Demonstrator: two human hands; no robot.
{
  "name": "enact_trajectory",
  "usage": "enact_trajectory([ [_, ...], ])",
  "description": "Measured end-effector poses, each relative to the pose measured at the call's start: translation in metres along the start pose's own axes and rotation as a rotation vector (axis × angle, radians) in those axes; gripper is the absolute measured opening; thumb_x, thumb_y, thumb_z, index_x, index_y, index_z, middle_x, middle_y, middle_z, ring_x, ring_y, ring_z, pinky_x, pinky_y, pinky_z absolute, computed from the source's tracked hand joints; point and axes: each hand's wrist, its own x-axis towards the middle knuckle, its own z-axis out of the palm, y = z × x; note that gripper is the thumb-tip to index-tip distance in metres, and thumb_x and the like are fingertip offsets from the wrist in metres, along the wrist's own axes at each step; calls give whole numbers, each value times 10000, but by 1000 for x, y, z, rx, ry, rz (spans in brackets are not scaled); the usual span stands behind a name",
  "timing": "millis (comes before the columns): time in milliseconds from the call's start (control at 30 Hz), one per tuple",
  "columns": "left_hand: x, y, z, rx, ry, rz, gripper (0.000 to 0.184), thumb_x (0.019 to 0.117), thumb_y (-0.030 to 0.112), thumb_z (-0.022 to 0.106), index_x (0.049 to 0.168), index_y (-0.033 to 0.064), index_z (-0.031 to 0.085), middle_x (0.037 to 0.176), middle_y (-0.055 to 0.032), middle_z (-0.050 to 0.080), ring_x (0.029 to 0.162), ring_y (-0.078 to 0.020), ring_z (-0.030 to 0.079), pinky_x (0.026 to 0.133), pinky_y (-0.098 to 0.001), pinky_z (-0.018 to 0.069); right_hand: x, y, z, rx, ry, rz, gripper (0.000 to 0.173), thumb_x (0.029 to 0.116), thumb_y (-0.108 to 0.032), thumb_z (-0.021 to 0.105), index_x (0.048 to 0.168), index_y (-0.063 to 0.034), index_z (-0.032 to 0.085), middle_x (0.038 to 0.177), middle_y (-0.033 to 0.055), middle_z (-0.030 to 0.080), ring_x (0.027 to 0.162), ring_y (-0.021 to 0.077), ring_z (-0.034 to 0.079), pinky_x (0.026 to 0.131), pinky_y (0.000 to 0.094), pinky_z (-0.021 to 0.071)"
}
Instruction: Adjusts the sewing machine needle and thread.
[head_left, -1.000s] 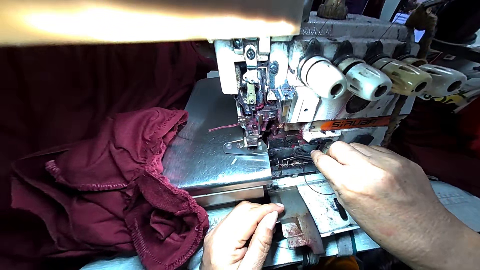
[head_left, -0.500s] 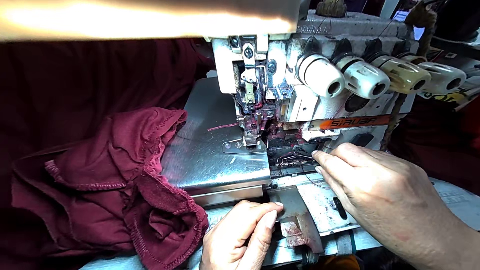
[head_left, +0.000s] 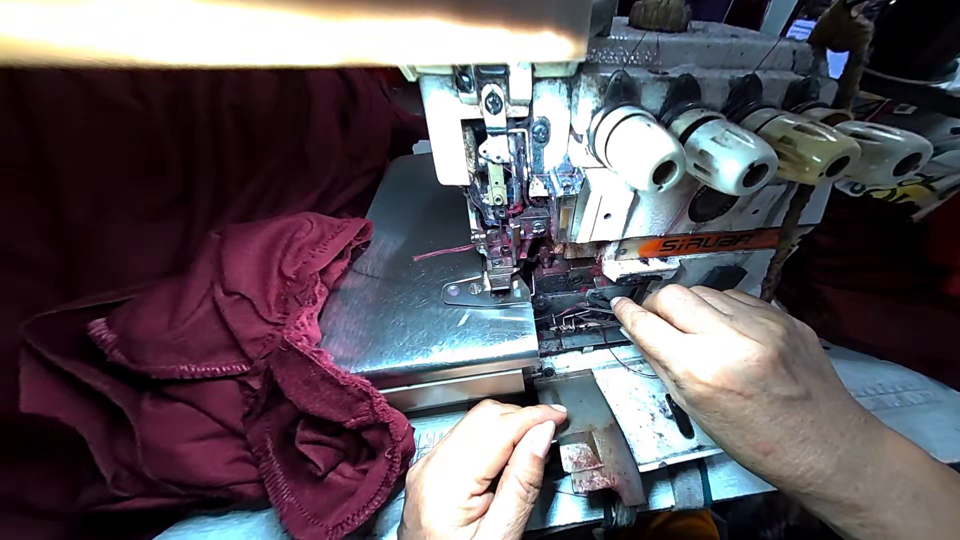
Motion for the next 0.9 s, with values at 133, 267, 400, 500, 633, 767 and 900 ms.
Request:
enact_trajectory([
  [133,0,0,0,0,-4,0,232,1015,78,558,1000,-13,771,890,-29,714,875,48,623,816,-100,496,3,-1,4,7,-6,-16,246,902,-42,564,1002,-45,788,748,85,633,604,223,591,497,309,423],
  [267,0,0,-1,6,-9,4,233,1017,81,556,1005,-16,768,887,-40,711,871,43,622,813,-100,492,2,1,2,22,-30,-32,239,894,-57,553,952,-56,785,718,69,612,588,210,585,491,302,429],
  [400,0,-1,0,1,-7,4,230,1018,82,560,1007,-15,769,894,-35,710,877,46,621,818,-99,494,1,1,-4,25,-59,-24,210,887,-87,567,901,-58,774,694,53,575,568,192,570,469,291,419],
  [500,0,-1,0,1,-9,6,231,1016,76,560,1000,-17,770,889,-34,710,870,50,618,811,-97,492,-1,2,-4,14,-74,-20,206,875,-74,570,896,-59,775,693,59,577,566,196,579,462,290,422],
  [633,0,-1,-1,-1,-23,3,232,1022,81,555,1003,-17,765,891,-30,705,865,57,614,808,-93,490,-1,4,-1,19,-64,-28,218,880,-56,564,909,-62,780,703,62,592,586,200,583,488,299,428],
  [767,0,1,-2,16,-26,-4,236,1022,81,554,1007,-19,767,896,-33,708,870,59,612,808,-90,486,-3,6,0,25,-71,-59,231,873,-42,562,937,-59,783,724,66,616,598,205,589,513,306,443],
  [900,0,1,-2,28,-27,-6,240,1020,84,553,1002,-19,769,899,-31,709,882,64,608,812,-87,480,-3,7,1,41,-67,-73,233,881,-31,565,948,-56,787,737,69,632,601,206,587,509,308,426],
])
